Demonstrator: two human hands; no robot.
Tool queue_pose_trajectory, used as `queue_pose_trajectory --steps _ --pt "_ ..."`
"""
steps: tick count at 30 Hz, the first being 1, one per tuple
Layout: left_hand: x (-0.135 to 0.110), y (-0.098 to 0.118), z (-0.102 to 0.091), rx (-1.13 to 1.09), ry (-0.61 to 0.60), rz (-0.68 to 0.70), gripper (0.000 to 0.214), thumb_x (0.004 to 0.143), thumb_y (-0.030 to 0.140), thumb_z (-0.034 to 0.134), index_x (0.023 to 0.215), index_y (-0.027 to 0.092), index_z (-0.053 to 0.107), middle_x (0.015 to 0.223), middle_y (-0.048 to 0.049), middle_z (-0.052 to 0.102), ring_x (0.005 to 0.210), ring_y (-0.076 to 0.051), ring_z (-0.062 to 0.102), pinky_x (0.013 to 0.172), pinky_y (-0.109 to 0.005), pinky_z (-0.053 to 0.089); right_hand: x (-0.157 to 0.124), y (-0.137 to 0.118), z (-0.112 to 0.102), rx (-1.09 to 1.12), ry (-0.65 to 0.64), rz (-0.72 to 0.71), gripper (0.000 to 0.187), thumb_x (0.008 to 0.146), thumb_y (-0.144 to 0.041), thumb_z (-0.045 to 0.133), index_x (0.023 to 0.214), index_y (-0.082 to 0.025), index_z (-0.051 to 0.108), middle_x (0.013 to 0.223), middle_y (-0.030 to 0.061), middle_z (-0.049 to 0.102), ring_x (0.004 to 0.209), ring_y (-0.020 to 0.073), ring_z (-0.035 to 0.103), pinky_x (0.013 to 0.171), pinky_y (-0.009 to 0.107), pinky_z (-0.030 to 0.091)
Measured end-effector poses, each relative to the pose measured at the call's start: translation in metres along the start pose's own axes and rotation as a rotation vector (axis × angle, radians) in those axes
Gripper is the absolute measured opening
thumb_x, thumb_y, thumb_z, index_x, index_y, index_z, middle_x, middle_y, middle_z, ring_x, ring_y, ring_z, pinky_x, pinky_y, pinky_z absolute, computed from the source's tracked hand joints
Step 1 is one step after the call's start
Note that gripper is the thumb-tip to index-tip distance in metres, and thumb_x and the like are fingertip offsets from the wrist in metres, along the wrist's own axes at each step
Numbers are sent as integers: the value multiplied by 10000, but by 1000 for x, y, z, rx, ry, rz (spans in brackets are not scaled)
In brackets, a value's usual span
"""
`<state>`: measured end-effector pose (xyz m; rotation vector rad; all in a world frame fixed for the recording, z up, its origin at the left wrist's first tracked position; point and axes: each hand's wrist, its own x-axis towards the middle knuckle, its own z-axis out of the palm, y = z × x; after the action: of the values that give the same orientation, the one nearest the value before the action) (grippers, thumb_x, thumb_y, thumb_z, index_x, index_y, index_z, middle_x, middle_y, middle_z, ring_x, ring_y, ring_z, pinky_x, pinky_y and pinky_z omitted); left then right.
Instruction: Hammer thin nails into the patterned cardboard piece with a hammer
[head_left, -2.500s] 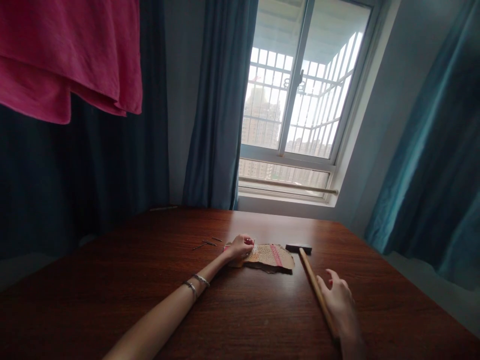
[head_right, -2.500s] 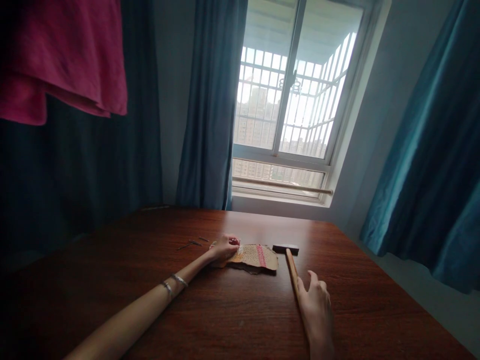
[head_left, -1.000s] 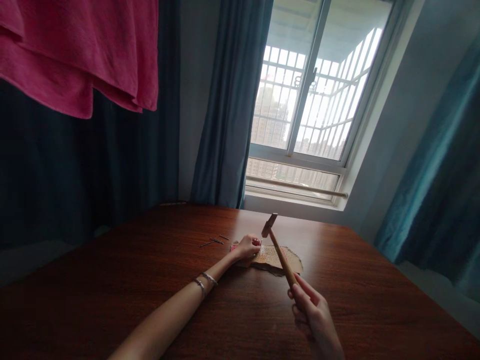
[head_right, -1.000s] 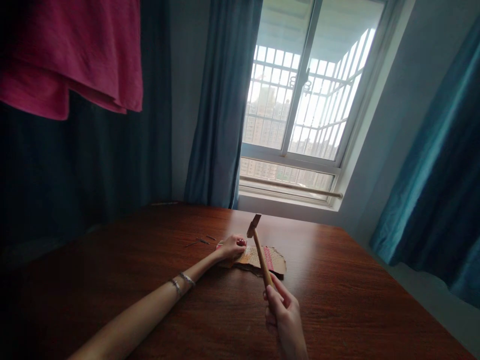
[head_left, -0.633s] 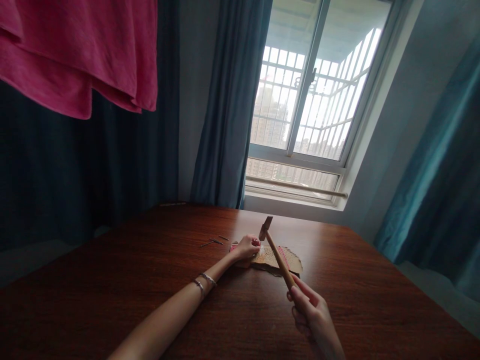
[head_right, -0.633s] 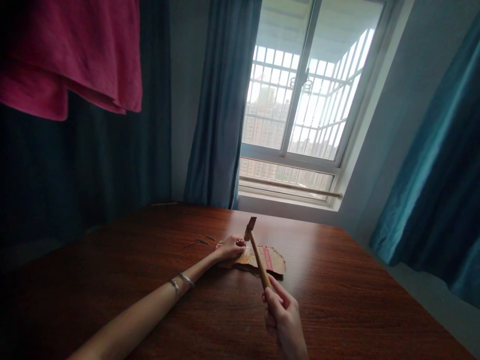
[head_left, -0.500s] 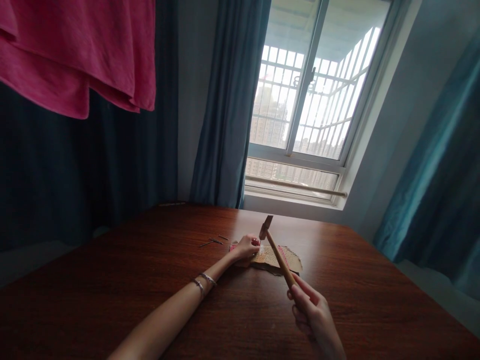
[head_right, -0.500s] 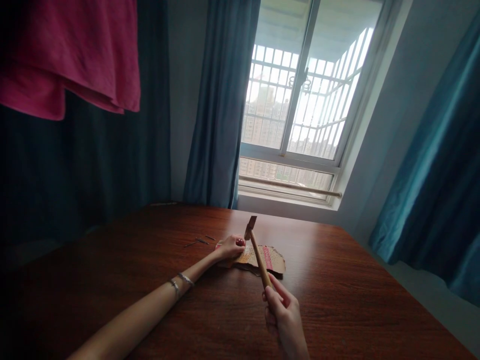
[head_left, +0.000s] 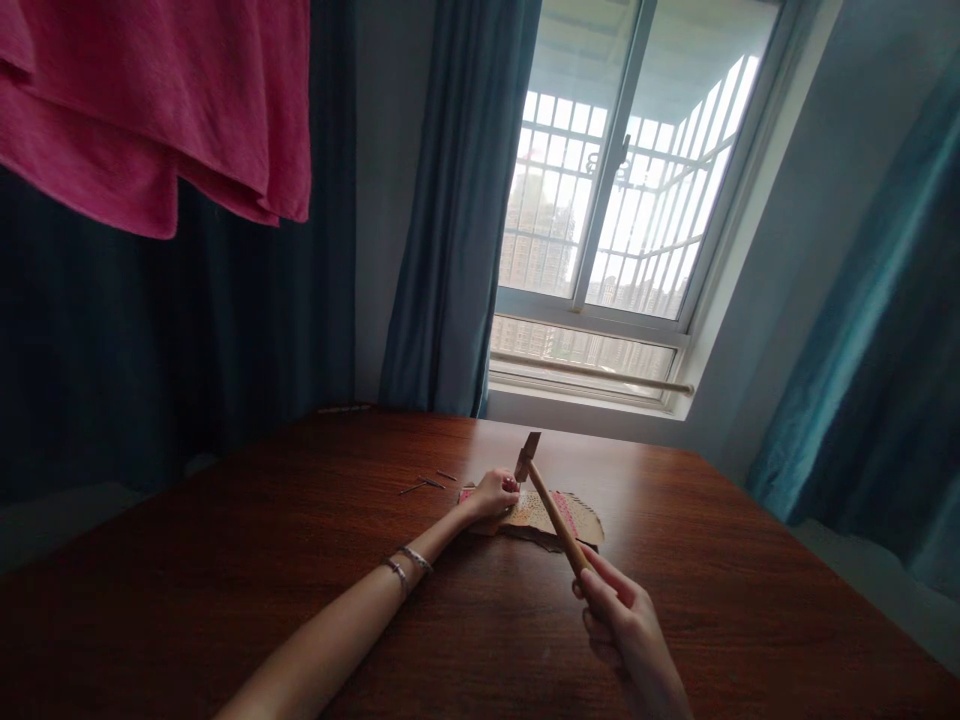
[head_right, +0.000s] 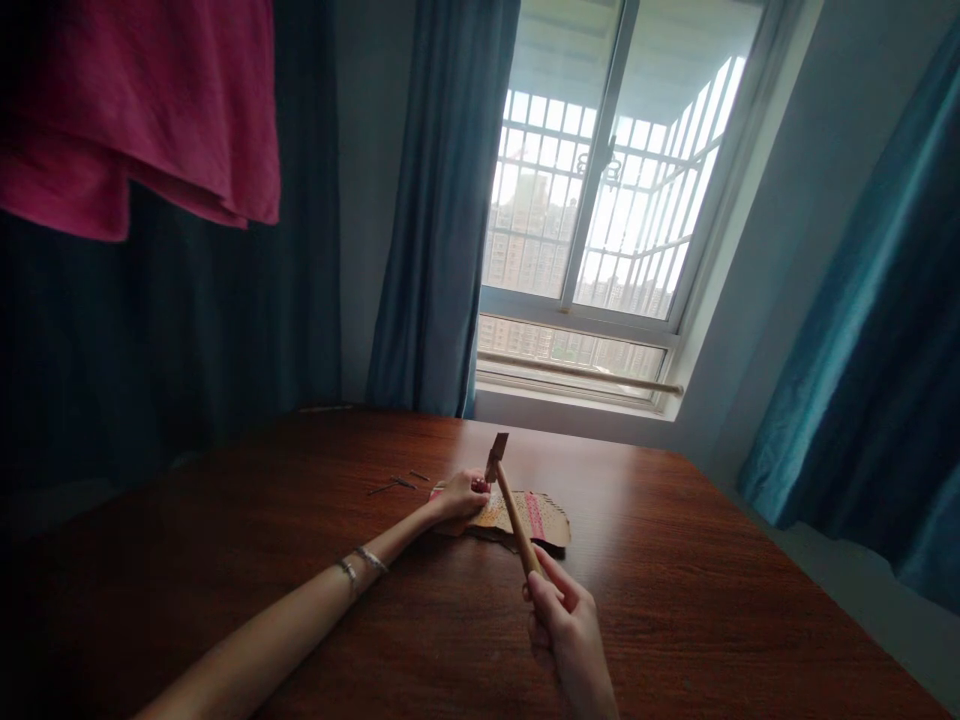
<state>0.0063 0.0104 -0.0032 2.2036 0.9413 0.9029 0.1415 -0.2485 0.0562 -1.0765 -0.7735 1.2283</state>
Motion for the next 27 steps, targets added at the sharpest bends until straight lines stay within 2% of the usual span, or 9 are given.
queue_pose_trajectory --steps 8,17,27 --pt "1 0 2 -8 -9 -22 44 620 160 552 643 135 581 624 19 558 589 -99 501 542 -176 348 0 -2 2 -14 -4 -2 567 670 -414 687 1158 -169 532 635 -33 494 361 -10 277 329 133 143" --pt "-2 9 -2 7 -17 -67 42 617 148 564 649 138 589 652 9 587 617 -112 525 568 -183 363 -4 -5 4 -23 9 -8 574 679 -412 678 1170 -161 524 634 -33 502 354 -6 267 317 136 153" --pt "-2 9 -3 38 -19 -21 44 615 145 544 598 136 584 644 12 558 605 -106 497 560 -187 349 -4 -6 6 -24 32 -5 603 623 -436 716 1133 -159 553 615 -39 510 341 -8 286 305 129 156"
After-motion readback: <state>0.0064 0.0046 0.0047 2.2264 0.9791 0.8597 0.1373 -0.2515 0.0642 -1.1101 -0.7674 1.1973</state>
